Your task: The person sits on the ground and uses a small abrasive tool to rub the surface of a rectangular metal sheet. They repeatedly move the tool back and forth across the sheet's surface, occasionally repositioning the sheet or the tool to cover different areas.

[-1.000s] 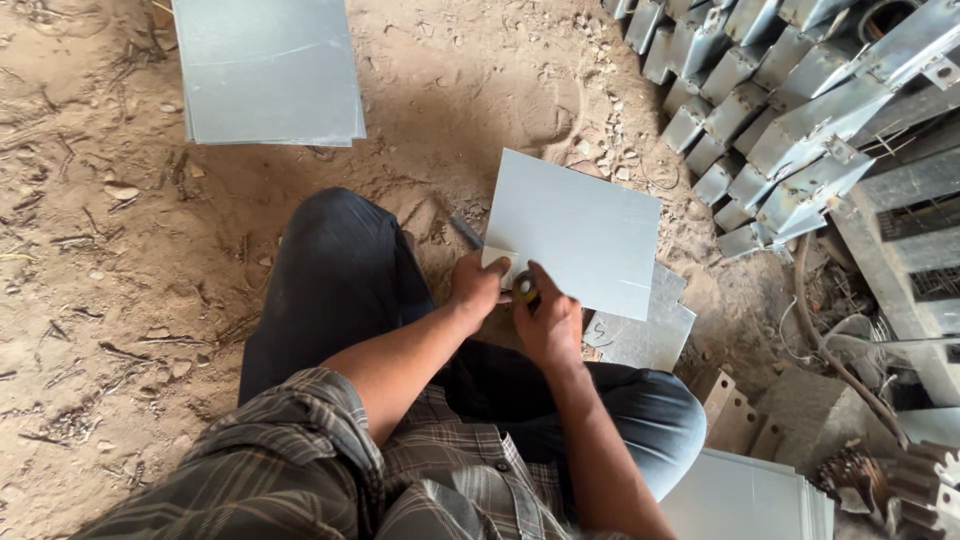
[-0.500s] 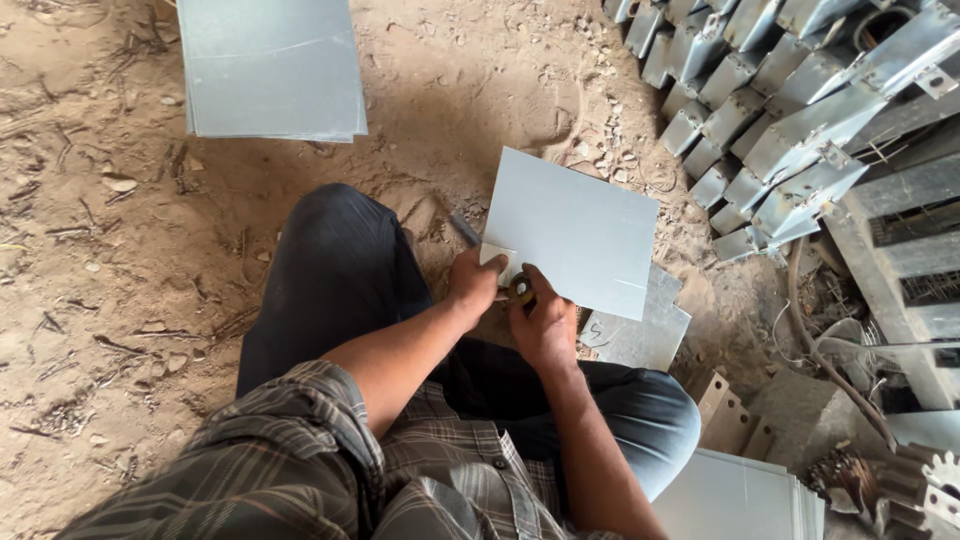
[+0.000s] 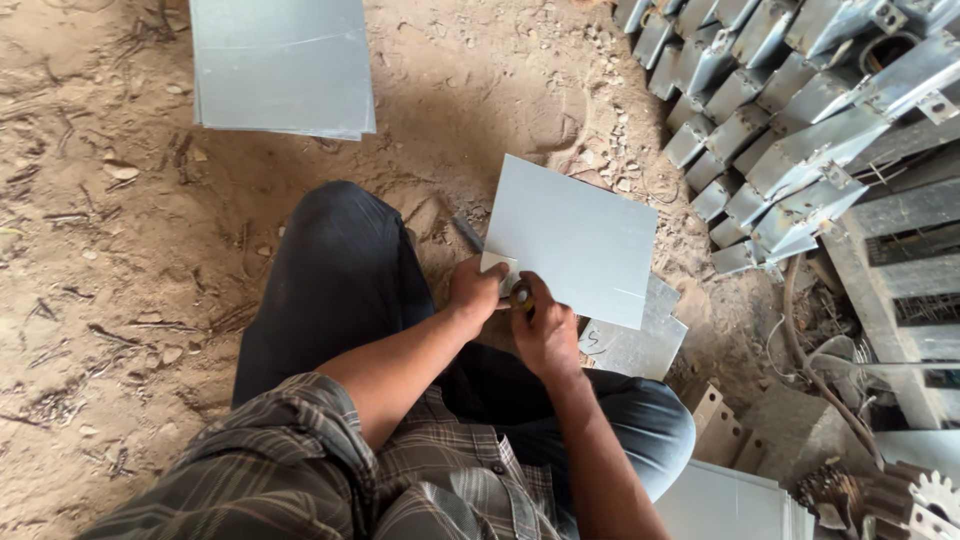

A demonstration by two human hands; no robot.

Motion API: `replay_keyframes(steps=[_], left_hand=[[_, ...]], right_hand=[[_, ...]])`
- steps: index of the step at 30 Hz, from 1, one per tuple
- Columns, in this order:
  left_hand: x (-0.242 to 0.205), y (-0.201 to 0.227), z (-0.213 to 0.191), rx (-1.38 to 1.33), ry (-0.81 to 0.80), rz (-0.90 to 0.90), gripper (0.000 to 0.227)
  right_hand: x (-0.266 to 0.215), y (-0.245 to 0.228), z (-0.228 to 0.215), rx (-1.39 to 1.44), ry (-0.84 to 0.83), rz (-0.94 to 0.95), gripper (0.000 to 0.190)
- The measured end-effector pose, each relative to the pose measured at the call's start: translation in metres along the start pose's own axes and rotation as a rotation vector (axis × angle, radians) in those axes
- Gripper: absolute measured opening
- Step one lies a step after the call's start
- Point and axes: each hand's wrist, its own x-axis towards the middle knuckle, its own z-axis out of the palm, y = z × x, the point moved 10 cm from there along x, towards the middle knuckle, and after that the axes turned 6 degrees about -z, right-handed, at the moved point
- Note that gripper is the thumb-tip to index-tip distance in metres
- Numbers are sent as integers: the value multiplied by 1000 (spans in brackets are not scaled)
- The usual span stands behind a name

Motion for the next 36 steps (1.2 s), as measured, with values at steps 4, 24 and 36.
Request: replay_keyframes(steps=[4, 24, 36], left_hand=[[-3, 3, 1, 55, 1, -33, 25], [6, -3, -1, -22, -44, -41, 24], [0, 7, -5, 145, -4, 15, 25]], right_hand=[[8, 2, -5, -55, 123, -78, 35], [30, 18, -3, 27, 165, -7, 34], [-11, -5, 2, -68, 181, -115, 31]])
